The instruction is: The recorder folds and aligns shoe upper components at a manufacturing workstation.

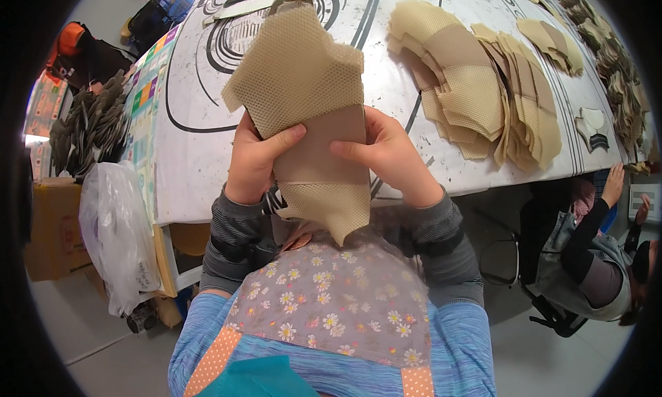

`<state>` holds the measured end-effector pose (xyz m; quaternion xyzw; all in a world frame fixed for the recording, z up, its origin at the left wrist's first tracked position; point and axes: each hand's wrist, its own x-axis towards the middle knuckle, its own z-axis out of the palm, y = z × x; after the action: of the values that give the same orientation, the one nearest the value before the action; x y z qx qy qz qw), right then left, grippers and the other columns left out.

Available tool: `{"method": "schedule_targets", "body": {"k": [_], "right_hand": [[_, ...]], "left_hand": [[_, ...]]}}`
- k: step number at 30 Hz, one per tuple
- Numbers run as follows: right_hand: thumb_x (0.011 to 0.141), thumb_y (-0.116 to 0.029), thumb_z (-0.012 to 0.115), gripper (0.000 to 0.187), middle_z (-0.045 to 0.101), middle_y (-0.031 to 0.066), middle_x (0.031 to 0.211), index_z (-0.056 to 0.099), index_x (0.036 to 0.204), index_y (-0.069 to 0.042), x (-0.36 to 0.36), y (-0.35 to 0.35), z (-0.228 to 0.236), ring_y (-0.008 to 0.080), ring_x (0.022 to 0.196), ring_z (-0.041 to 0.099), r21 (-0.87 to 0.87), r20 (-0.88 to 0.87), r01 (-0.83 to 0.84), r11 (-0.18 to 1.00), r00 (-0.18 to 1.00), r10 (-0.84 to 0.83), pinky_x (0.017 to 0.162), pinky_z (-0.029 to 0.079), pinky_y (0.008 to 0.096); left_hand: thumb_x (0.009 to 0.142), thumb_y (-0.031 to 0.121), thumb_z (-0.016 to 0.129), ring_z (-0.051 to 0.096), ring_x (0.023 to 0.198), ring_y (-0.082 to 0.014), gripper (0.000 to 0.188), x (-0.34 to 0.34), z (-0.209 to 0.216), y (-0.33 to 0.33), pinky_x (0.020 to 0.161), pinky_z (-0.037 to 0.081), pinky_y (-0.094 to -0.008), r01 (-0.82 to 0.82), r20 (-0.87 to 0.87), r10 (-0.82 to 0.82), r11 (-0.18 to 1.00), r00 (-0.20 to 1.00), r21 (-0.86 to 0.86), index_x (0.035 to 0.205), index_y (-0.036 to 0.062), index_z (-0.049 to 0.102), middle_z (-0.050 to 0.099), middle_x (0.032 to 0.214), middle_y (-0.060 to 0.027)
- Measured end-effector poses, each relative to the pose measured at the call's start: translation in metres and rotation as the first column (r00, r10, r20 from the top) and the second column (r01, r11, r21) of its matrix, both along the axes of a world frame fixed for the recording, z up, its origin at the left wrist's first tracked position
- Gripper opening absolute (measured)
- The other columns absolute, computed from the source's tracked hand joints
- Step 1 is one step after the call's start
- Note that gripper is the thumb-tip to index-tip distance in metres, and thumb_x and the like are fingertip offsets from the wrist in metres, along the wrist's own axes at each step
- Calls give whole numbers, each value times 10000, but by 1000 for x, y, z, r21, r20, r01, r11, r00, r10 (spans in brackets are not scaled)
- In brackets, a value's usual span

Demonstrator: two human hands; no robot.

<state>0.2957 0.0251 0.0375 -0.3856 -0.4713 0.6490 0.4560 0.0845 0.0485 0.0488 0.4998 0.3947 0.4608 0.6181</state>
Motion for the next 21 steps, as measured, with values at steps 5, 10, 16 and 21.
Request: {"method": "schedule_targets", "body": {"k": [5,10,16,21], "right_hand": [[861,-42,701,442,659,67,1157,548,1273,4,2,-4,-21,123,1044,624,-113,-46,-32,993,999,27,897,508,287],[845,-120,741,488,653,74,1151,542,1276,-7,9,-3,-34,127,1043,599,-23,96,80,997,992,-78,886,495,294],[797,-198,793,583,631,58,1121,538,1304,-62,20,18,12,149,1002,572,615,132,398,681,799,-586,890,460,318],[791,-46,766,387,625,20,990,649,1157,-91,1,23,44,142,909,550,776,313,168,607,733,-603,795,453,277]], "left_hand": [[889,112,707,620,992,-148,412,-1,-18,-4,881,501,-282,-57,119,64,996,991,-62,1234,-41,542,647,1134,-86],[901,104,690,612,1020,-142,388,1,-19,-3,881,498,-275,-16,65,19,999,998,-32,1224,-61,551,645,1157,-101],[902,106,690,616,1015,-147,402,6,-13,-9,881,499,-277,21,-15,-21,1000,1000,-2,1239,-61,547,647,1153,-102],[938,129,643,621,1012,-150,362,14,-9,-13,882,500,-275,16,90,-11,998,996,-53,1236,-56,551,653,1138,-99]]}}
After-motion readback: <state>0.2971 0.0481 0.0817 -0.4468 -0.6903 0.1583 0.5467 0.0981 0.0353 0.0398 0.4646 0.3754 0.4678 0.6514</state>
